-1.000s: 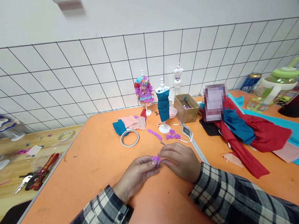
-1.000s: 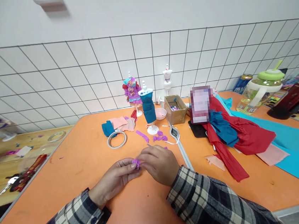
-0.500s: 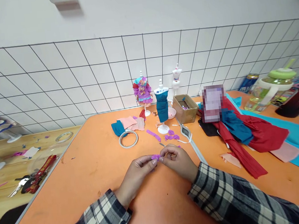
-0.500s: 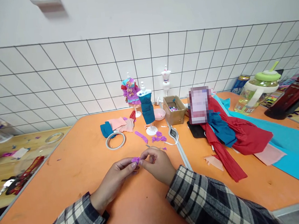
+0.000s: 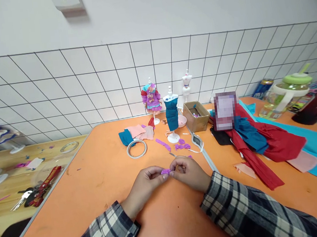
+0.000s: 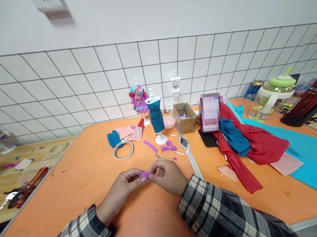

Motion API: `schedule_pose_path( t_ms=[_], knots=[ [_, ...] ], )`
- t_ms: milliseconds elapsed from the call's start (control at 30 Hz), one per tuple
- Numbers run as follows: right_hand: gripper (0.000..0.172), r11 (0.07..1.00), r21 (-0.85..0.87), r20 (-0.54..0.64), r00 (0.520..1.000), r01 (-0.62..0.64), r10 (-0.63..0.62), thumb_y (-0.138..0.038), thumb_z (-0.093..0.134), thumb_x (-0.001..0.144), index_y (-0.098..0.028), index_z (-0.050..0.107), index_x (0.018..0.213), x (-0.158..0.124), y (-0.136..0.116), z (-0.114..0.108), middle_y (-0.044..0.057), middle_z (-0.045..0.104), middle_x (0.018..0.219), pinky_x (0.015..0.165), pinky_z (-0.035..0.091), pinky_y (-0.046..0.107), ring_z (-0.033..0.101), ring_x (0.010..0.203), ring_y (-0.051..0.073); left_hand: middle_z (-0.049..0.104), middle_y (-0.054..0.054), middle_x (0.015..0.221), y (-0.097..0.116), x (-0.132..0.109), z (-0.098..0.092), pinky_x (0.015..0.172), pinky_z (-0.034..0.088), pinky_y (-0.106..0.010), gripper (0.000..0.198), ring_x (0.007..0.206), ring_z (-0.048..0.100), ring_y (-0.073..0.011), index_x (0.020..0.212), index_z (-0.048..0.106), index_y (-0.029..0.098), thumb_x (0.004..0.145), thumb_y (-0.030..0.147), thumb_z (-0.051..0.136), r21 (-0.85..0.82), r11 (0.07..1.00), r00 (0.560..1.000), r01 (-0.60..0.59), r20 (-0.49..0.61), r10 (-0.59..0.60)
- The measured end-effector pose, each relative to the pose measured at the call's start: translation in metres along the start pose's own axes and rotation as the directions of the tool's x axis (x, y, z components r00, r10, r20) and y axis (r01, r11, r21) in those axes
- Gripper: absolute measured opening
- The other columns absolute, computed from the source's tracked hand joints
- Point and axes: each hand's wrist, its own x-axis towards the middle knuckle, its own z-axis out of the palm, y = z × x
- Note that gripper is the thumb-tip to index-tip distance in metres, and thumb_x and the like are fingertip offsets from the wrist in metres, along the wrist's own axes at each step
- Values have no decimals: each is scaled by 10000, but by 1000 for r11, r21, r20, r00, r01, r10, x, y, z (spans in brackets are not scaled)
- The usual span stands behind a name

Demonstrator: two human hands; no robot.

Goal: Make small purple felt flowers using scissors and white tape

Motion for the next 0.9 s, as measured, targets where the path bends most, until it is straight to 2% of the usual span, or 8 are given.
schedule_pose_path(
  t_ms=[67, 167, 233, 333, 433, 533, 733, 900],
  knots=[
    [149, 997, -61, -20, 999, 41, -43, -256, 598, 792, -183, 636, 916, 1, 2, -4, -18, 576, 738, 541, 353, 221, 442, 567, 96, 724, -64, 845, -3, 1, -1, 796, 458, -292, 216, 811, 618, -193, 825, 735, 145, 714, 329, 760, -70, 998, 1000, -3, -14, 2],
    [158, 923, -366, -50, 988, 117, -145, -235, 571, 814, -185, 627, 952, 3, 9, -14, 29, 614, 856, 695, 410, 272, 545, 767, 155, 716, -53, 853, -7, 3, -6, 813, 456, -282, 203, 827, 615, -176, 840, 729, 156, 712, 308, 769, -252, 968, 998, -11, -65, -6],
    [143, 811, -568, -1, 986, 139, -170, -229, 535, 843, -184, 641, 928, 3, 14, -19, 57, 618, 895, 761, 403, 303, 552, 886, 196, 713, -54, 861, -9, 6, -9, 835, 458, -291, 214, 846, 623, -178, 834, 726, 162, 682, 297, 794, -383, 924, 994, -13, -104, -29],
    [178, 683, -709, 138, 984, 175, -110, -230, 476, 892, -195, 649, 916, 4, 21, -22, 62, 618, 901, 727, 397, 296, 557, 887, 201, 706, -55, 867, -13, 10, -12, 871, 459, -321, 221, 876, 627, -190, 831, 722, 170, 658, 276, 810, -484, 874, 989, -46, -145, -29],
    [234, 628, -750, 227, 973, 205, -46, -200, 414, 927, -197, 645, 888, 3, 23, -22, 55, 614, 883, 659, 384, 275, 563, 852, 187, 689, -46, 841, -15, 15, -10, 852, 464, -320, 213, 849, 614, -186, 812, 715, 169, 661, 289, 804, -434, 892, 979, -128, -199, 43],
    [222, 628, -742, 273, 961, 234, -36, -192, 425, 925, -201, 646, 907, 1, 22, -25, 54, 608, 907, 674, 391, 276, 554, 875, 188, 673, -47, 796, -15, 19, -8, 790, 462, -292, 232, 793, 591, -176, 786, 710, 153, 657, 322, 803, -329, 925, 966, -192, -232, 118],
    [190, 632, -773, 22, 999, 49, -50, -264, 516, 889, -197, 654, 1001, -5, 20, -28, 91, 591, 998, 799, 404, 334, 510, 972, 240, 673, -32, 792, -15, 20, -7, 774, 446, -265, 213, 783, 581, -159, 790, 710, 163, 670, 319, 793, -326, 924, 965, -199, -228, 127],
    [239, 581, -811, 92, 996, 70, 8, -196, 436, 920, -173, 666, 981, -1, 25, -26, 114, 615, 947, 748, 411, 326, 537, 922, 238, 671, -27, 800, -17, 16, -6, 762, 442, -260, 225, 765, 573, -151, 800, 712, 167, 673, 334, 791, -278, 943, 966, -185, -230, 122]
  ],
)
